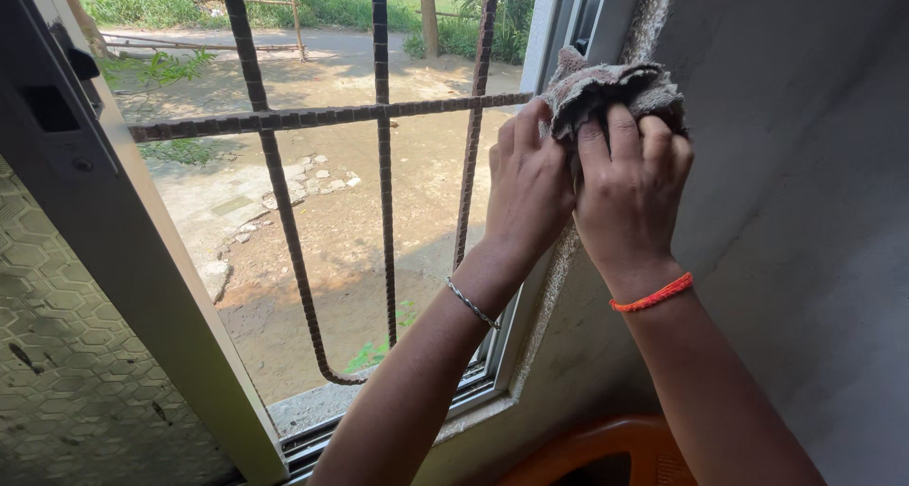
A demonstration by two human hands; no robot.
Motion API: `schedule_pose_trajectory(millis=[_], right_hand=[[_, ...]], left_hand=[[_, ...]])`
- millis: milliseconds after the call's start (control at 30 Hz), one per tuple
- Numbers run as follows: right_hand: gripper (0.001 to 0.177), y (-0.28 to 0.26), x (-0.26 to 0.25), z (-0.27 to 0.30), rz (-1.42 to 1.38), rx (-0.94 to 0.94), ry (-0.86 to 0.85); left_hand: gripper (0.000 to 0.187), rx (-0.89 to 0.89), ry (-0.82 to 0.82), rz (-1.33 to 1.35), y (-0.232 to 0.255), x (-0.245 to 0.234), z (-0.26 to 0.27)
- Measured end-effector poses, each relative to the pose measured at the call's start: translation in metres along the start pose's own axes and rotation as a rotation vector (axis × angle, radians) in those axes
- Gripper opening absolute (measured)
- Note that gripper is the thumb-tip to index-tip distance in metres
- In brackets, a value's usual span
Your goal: The person wipes the textured glass and metal frame of a window using a cloth. The person cleans the vertical and horizontal frame sections and the glass surface, moving the cloth back and forth across the window area.
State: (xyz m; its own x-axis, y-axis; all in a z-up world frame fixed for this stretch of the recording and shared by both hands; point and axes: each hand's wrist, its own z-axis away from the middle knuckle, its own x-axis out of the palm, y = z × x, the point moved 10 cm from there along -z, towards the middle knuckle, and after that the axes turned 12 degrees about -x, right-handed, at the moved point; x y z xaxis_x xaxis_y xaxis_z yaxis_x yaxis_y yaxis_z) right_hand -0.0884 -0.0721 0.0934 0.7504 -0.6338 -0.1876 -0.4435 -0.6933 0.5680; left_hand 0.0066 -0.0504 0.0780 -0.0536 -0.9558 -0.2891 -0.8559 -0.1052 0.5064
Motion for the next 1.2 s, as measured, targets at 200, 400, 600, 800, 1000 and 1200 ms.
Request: schedule_pose_trajectory(millis=[200, 400, 600, 800, 1000, 1200], right_hand=[[0.023, 0.004, 0.003, -0.006, -0.03, -0.031, -0.001], [0.019, -0.018, 0.002, 0.02, -0.194, -0.003, -0.001], [0.02, 0.011, 0.004, -0.007, -0.14, -0.062, 0.087], [0.023, 0.043, 0.001, -0.049, -0.024, -0.157, 0.171], [0.018, 0.039, -0.001, -0.055, 0.053, -0.148, 0.223], [0.016, 0.057, 0.01, -0.053, 0.057, -0.159, 0.21]], left_hand=[[0.046, 0.108, 0.018, 0.507, 0.002, -0.005, -0.006], [0.033, -0.099, -0.181, 0.481, -0.028, 0.014, 0.019], [0.037, 0.001, -0.107, 0.553, -0.012, 0.012, 0.005], [0.065, 0.185, 0.131, 0.418, 0.014, -0.007, -0.032], [0.051, 0.083, 0.144, 0.306, 0.023, -0.013, -0.039], [0.013, 0.185, 0.216, 0.062, 0.044, -0.037, -0.065]])
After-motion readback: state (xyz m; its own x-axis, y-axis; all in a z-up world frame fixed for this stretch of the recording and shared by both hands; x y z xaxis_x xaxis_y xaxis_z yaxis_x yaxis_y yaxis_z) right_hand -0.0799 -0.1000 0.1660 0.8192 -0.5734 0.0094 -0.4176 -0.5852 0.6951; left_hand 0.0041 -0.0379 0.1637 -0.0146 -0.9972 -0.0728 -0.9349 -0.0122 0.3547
